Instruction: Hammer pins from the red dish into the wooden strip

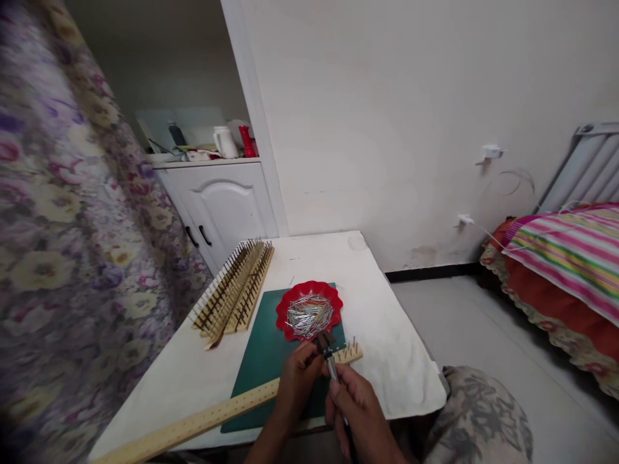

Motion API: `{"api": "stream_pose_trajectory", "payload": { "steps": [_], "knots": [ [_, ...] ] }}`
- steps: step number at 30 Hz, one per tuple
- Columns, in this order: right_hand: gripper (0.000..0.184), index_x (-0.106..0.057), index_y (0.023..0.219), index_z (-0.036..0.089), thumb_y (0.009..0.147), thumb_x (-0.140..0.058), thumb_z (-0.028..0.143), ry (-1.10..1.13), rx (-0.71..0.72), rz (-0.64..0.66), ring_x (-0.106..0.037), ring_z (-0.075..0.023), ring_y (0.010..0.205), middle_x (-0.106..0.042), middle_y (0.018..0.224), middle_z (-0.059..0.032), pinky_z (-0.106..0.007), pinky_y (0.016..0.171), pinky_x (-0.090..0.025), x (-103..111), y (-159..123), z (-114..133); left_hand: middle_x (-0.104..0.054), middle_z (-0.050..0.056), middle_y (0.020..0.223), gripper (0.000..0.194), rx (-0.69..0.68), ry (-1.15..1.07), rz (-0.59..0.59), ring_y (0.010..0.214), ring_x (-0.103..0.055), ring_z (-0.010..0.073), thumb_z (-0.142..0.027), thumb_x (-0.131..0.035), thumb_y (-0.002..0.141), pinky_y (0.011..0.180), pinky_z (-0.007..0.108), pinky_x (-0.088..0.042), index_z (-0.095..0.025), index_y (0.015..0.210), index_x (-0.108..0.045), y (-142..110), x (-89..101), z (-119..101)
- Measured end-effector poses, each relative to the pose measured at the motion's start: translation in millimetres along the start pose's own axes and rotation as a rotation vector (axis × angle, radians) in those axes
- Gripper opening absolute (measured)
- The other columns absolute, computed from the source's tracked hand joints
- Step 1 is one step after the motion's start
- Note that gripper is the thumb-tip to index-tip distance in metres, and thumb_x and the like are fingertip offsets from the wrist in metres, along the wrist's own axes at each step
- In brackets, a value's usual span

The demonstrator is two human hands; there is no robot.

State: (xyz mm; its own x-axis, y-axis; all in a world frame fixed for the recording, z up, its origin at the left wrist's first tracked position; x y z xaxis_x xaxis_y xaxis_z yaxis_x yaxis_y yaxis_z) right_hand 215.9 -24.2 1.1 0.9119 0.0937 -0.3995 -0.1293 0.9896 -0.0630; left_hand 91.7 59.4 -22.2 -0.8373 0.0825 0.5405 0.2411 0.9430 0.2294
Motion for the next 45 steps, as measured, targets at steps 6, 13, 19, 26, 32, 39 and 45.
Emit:
{"api": "stream_pose_trajectory", "payload": {
  "steps": [6, 13, 19, 26, 32, 39, 45],
  "knots": [
    [0.024, -0.051, 0.102, 0.016, 0.09, -0.048, 0.036, -0.032, -0.012, -0.026, -0.037, 0.0011, 0.022, -0.06, 0.056, 0.0069, -0.007, 0.023, -0.021, 1, 5, -3, -0.055, -0.001, 0.065, 0.019, 0.005, 0.005, -0.011, 0.062, -0.05, 0.0122, -0.018, -0.049, 0.078, 0.057, 0.022, -0.033, -0.017, 0.06, -0.057, 0, -1.1, 2],
    [0.025, -0.049, 0.104, 0.017, 0.09, -0.048, 0.037, -0.041, -0.021, -0.005, -0.037, 0.0011, 0.023, -0.06, 0.055, 0.0073, -0.008, 0.024, -0.018, 3, 3, -3, -0.055, -0.001, 0.064, 0.019, 0.01, 0.008, -0.015, 0.061, -0.051, 0.0124, -0.018, -0.05, 0.077, 0.057, 0.022, -0.033, -0.017, 0.058, -0.055, 0, -0.4, 1],
    [0.03, -0.049, 0.106, 0.017, 0.088, -0.049, 0.041, -0.037, 0.002, -0.019, -0.037, 0.0006, 0.023, -0.059, 0.056, 0.0067, -0.01, 0.025, -0.016, 4, -4, 6, -0.059, 0.0, 0.069, 0.017, 0.012, 0.01, -0.005, 0.064, -0.054, 0.0136, -0.021, -0.05, 0.078, 0.058, 0.023, -0.035, -0.018, 0.066, -0.061, 0, 0.2, -1],
    [0.038, -0.049, 0.107, 0.018, 0.084, -0.053, 0.047, -0.033, 0.052, -0.121, -0.038, 0.0002, 0.022, -0.059, 0.057, 0.0064, -0.011, 0.025, -0.017, 30, -19, 14, -0.061, 0.002, 0.075, 0.012, 0.02, -0.021, 0.012, 0.071, -0.057, 0.0155, -0.02, -0.053, 0.075, 0.064, 0.024, -0.04, -0.018, 0.074, -0.065, 1, 3.2, -3],
    [0.037, -0.049, 0.105, 0.018, 0.084, -0.052, 0.048, -0.019, 0.043, -0.142, -0.039, -0.0006, 0.021, -0.059, 0.058, 0.0054, -0.012, 0.026, -0.015, 47, -24, 1, -0.061, 0.002, 0.075, 0.012, 0.009, -0.035, 0.039, 0.071, -0.057, 0.016, -0.021, -0.053, 0.075, 0.065, 0.025, -0.04, -0.018, 0.074, -0.065, 1, 2.7, 2],
    [0.038, -0.048, 0.105, 0.018, 0.083, -0.053, 0.049, -0.002, 0.016, -0.126, -0.038, -0.0004, 0.021, -0.059, 0.058, 0.0058, -0.013, 0.025, -0.016, 44, -25, -2, -0.06, 0.001, 0.073, 0.01, 0.004, 0.023, 0.029, 0.064, -0.054, 0.0134, -0.021, -0.056, 0.074, 0.058, 0.023, -0.036, -0.018, 0.075, -0.066, 2, -0.4, -2],
    [0.038, -0.049, 0.103, 0.018, 0.082, -0.054, 0.05, 0.02, 0.005, -0.11, -0.038, -0.0003, 0.021, -0.057, 0.057, 0.0071, -0.012, 0.025, -0.017, 40, -24, 2, -0.059, 0.001, 0.072, 0.015, -0.047, 0.014, 0.015, 0.068, -0.055, 0.0141, -0.019, -0.051, 0.078, 0.062, 0.023, -0.038, -0.018, 0.07, -0.064, 2, 0.7, -7]
  ]
}}
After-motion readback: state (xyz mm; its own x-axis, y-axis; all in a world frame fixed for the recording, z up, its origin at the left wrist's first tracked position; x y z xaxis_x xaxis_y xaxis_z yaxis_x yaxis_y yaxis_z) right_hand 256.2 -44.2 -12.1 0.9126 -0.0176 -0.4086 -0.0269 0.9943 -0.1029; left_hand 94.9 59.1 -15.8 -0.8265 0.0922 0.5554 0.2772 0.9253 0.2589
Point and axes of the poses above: each hand's wrist, its own y-axis towards the middle knuckle, its own x-axis out of the back of the hand, z = x × y, the point moved 1 cm from there along y, towards the middle knuckle
